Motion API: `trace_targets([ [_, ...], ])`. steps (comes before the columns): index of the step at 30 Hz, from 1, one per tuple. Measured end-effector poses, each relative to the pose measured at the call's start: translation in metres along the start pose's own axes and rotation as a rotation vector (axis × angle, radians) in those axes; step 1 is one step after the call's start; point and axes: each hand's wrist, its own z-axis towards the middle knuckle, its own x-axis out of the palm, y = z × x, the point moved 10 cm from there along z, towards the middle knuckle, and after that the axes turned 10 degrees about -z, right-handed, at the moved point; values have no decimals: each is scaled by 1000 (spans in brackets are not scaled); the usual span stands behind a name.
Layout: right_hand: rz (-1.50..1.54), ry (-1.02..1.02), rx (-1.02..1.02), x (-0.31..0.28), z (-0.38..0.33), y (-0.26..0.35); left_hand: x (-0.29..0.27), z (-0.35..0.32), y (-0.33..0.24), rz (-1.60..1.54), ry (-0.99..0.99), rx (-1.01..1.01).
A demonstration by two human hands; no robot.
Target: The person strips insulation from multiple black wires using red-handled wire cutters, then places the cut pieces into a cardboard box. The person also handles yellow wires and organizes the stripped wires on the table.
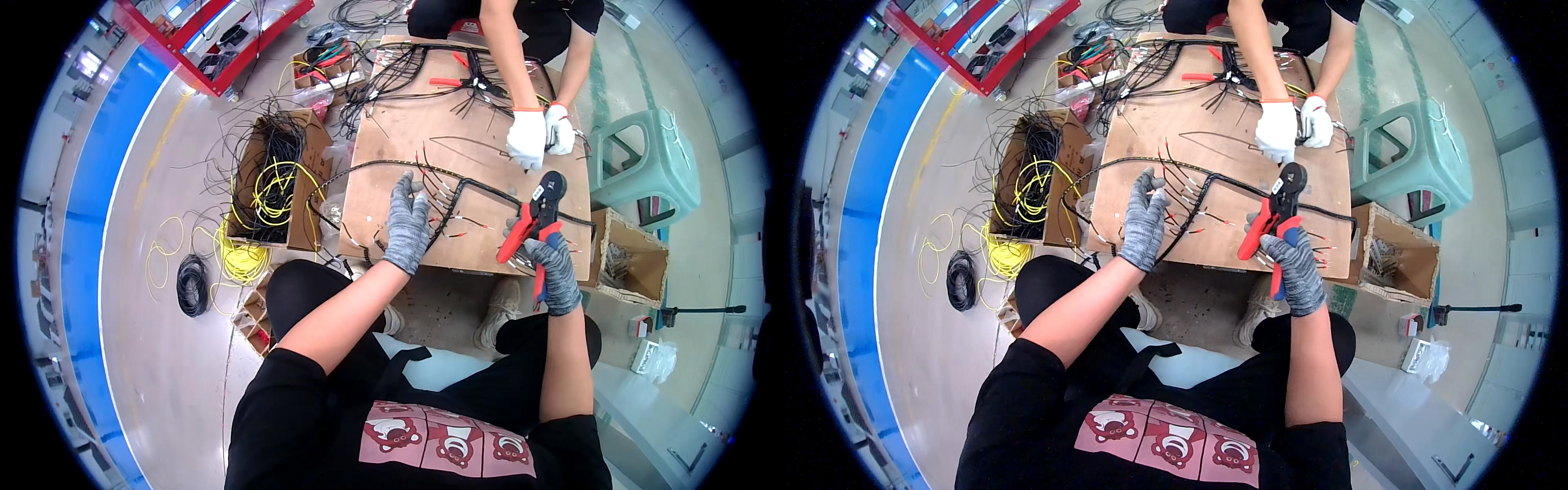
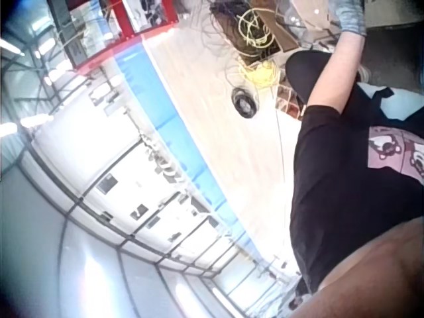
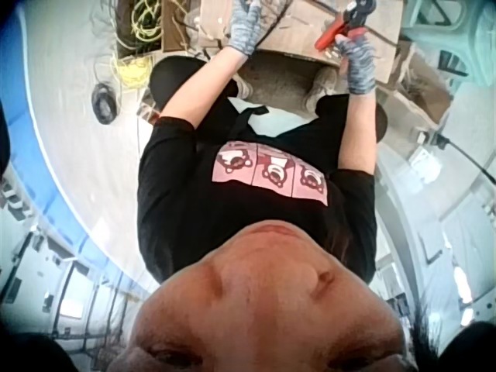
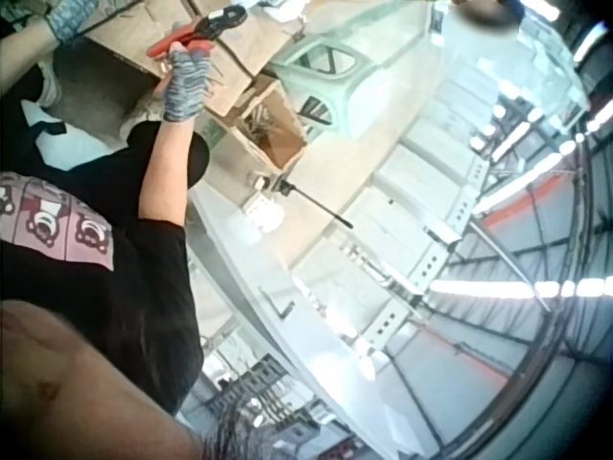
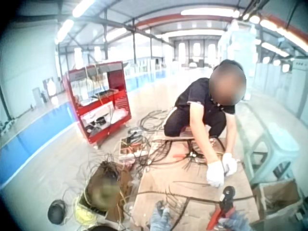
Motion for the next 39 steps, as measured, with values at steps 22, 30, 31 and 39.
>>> trace_targets([
  [22, -769, -25, 208, -22, 34, -64, 84, 3, -7, 299, 398, 1],
  [30, -691, 72, 218, 0, 24, -61, 98, -2, -21, 538, 480, 186],
  [31, -691, 70, 216, 1, 23, -61, 99, -3, -23, 551, 476, 219],
  [39, -714, 123, 330, 2, 21, -65, 107, -5, -23, 599, 523, 253],
])
